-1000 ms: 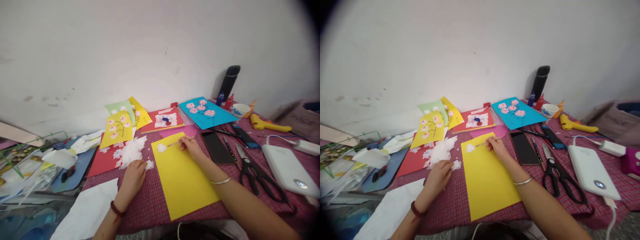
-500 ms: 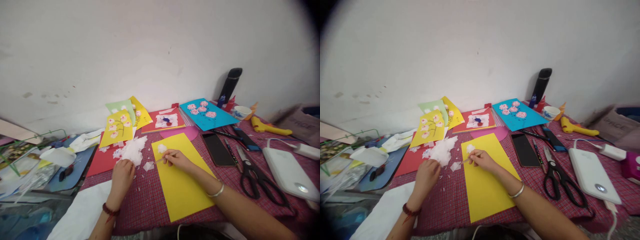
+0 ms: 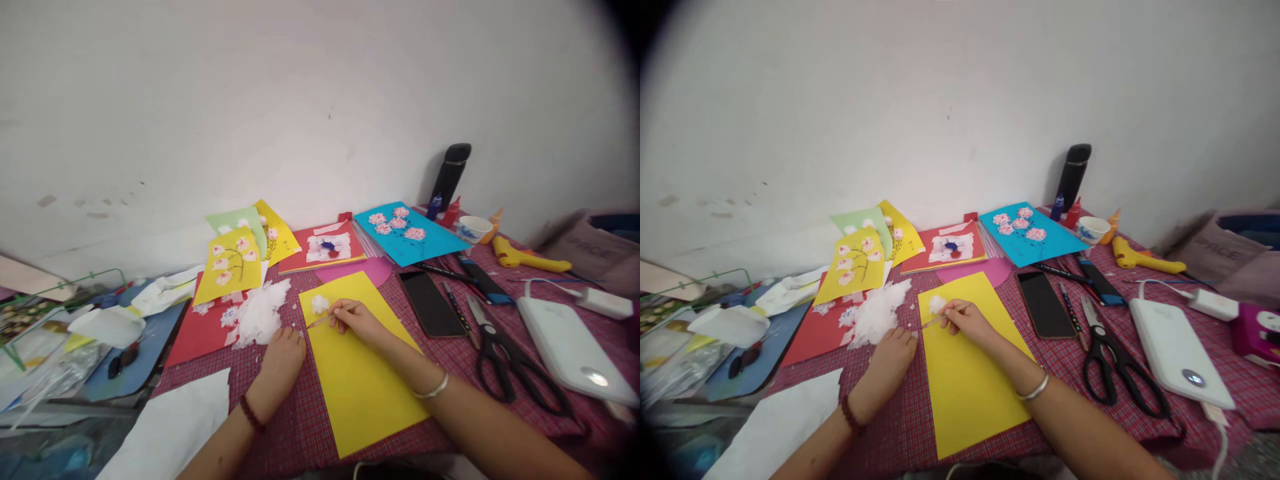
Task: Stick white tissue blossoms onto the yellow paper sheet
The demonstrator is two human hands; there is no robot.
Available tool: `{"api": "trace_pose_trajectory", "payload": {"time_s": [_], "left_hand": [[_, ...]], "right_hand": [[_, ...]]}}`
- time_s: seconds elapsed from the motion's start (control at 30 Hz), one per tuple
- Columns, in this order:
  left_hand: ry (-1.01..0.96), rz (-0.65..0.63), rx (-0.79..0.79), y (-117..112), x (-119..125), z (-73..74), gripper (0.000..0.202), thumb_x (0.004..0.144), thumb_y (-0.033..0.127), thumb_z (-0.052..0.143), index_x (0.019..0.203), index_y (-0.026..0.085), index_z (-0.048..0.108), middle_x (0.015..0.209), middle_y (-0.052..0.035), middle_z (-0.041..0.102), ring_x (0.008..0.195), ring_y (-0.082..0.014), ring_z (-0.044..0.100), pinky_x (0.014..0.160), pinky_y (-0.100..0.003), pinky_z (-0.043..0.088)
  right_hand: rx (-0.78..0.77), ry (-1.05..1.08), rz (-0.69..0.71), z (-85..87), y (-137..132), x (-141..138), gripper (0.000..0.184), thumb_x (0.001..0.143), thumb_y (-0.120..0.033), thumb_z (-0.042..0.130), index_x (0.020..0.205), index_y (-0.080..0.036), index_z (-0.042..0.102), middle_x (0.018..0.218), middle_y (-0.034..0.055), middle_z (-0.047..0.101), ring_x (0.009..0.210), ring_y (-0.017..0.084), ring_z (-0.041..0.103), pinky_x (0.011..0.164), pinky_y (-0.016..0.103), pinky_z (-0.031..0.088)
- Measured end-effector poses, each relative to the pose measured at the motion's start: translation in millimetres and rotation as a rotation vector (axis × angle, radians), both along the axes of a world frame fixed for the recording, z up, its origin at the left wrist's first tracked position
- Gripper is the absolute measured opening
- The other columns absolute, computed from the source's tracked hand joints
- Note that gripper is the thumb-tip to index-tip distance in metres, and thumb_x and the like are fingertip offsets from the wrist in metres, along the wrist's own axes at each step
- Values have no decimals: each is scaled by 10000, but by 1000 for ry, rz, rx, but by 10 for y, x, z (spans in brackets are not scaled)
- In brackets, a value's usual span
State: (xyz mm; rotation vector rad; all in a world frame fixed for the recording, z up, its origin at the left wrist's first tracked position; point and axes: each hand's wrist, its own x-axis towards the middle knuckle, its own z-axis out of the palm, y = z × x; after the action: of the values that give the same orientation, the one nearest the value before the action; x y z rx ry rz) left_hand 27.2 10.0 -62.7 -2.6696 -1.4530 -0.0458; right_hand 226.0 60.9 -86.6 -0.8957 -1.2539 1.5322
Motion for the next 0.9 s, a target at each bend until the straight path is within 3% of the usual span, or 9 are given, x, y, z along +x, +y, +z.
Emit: {"api": "trace_pose_trajectory", "payload": {"time_s": [0.07, 0.13, 0.27, 0.37, 0.43, 0.53, 0.7, 0.9], "left_hand": [[-100, 51, -1, 57, -76, -20, 236, 750, 49, 404, 709, 168, 604, 735, -80, 606, 742, -231, 540, 696, -346, 370], [-298, 188, 7, 114, -194, 1, 179, 756, 115, 439, 683, 174, 591, 707, -61, 599, 713, -210, 538, 677, -323, 375], [-940, 536, -109, 229, -387, 95, 118, 717, 267, 523, 686, 173, 587, 677, -14, 594, 607, -151, 515, 583, -255, 377], [-1355, 567, -233, 288, -371, 103, 94, 662, 257, 559, 643, 165, 566, 666, 11, 576, 582, -112, 486, 569, -219, 364], [-1510, 534, -293, 307, -288, 68, 77, 647, 227, 571, 611, 163, 548, 604, 38, 533, 553, -89, 451, 556, -200, 346], [-1620, 518, -402, 304, -132, 8, 99, 650, 217, 591, 591, 160, 536, 513, 62, 466, 491, -70, 404, 515, -189, 328], [-1697, 556, -529, 259, -10, -19, 120, 642, 247, 621, 625, 158, 542, 584, 26, 560, 502, -89, 475, 487, -202, 376], [-1750, 583, -523, 218, -26, -6, 148, 633, 275, 631, 626, 160, 539, 566, 36, 556, 472, -85, 477, 452, -195, 378]], "right_hand": [[1, 23, 10, 8, 7, 13, 242, 742, -386, 574, 744, -144, 587, 600, -3, 612, 408, 61, 473, 422, 192, 372], [7, 43, 22, 14, 4, 13, 250, 748, -392, 576, 757, -142, 594, 604, 1, 617, 410, 64, 481, 422, 195, 377], [50, 83, 48, 42, -38, -6, 250, 767, -389, 574, 787, -144, 614, 639, 14, 629, 432, 72, 498, 447, 208, 398], [84, 117, 49, 87, -90, -22, 246, 786, -388, 567, 815, -150, 621, 688, 28, 642, 468, 81, 521, 482, 222, 418], [110, 117, 38, 121, -123, -31, 243, 799, -387, 558, 840, -156, 621, 714, 35, 648, 485, 84, 529, 498, 228, 423], [154, 72, 33, 152, -153, -44, 245, 812, -388, 545, 863, -160, 620, 743, 42, 650, 500, 86, 530, 509, 232, 424], [172, 8, 24, 132, -152, -58, 253, 812, -399, 542, 860, -163, 620, 736, 36, 644, 495, 87, 520, 507, 232, 422], [176, -6, 9, 125, -146, -60, 259, 813, -403, 534, 853, -162, 623, 735, 38, 646, 503, 92, 523, 513, 237, 423]]}}
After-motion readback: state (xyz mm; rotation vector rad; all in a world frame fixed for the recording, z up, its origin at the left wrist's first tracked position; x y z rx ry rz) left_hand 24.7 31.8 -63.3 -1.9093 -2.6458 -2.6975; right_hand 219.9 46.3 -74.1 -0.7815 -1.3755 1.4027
